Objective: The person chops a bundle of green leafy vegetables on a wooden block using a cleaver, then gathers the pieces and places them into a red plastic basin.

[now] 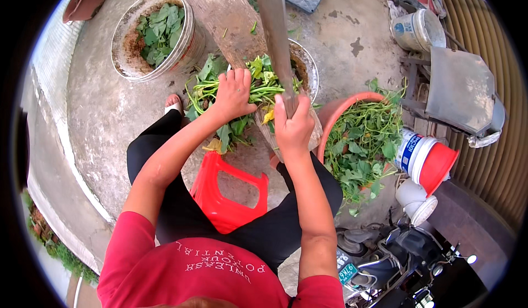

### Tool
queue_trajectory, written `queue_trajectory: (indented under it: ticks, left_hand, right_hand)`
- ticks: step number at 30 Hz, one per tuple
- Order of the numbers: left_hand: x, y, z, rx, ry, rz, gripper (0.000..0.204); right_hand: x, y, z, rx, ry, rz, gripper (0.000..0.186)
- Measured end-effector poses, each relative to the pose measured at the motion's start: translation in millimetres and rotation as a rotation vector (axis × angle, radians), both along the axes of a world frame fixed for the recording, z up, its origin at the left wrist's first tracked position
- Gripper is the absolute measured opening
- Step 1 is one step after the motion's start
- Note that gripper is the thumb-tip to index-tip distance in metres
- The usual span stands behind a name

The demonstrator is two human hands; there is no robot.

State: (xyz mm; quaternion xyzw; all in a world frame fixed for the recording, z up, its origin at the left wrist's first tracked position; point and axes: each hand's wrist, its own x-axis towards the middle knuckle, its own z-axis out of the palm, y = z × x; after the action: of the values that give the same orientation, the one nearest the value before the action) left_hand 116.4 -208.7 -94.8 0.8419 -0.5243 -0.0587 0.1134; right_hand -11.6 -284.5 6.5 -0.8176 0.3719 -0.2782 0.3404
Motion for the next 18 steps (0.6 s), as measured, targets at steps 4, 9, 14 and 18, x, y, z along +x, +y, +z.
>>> queue_trajectory:
  ticks: [4,9,14,18]
  left_hand:
    - [-0.6,2.0,-3.8,0.018,0.009,-0.014,0.082]
    - [-6.1,-4.4,-3.0,0.03,-0.006,-0.009,0.083]
    - [0.0,-0.5,1.1,0.006,-0.004,-0.005,0.08]
    - [-0.8,-3.0,-1.5,0.047,0.016,0.003,0.081]
  right_hand:
    - [-21.9,-4.1,-54.5,-0.071,0.723,0.062,0.037]
    - [-8.5,-4.1,-25.0,0.048,0.343,0.029,0.034]
    - [-2.9,4.6,-1.3,-0.012,-0.054,0.035,0.029]
    - [-4.7,-7.3,-63.3,-0.078,0.641,0.055,0.034]
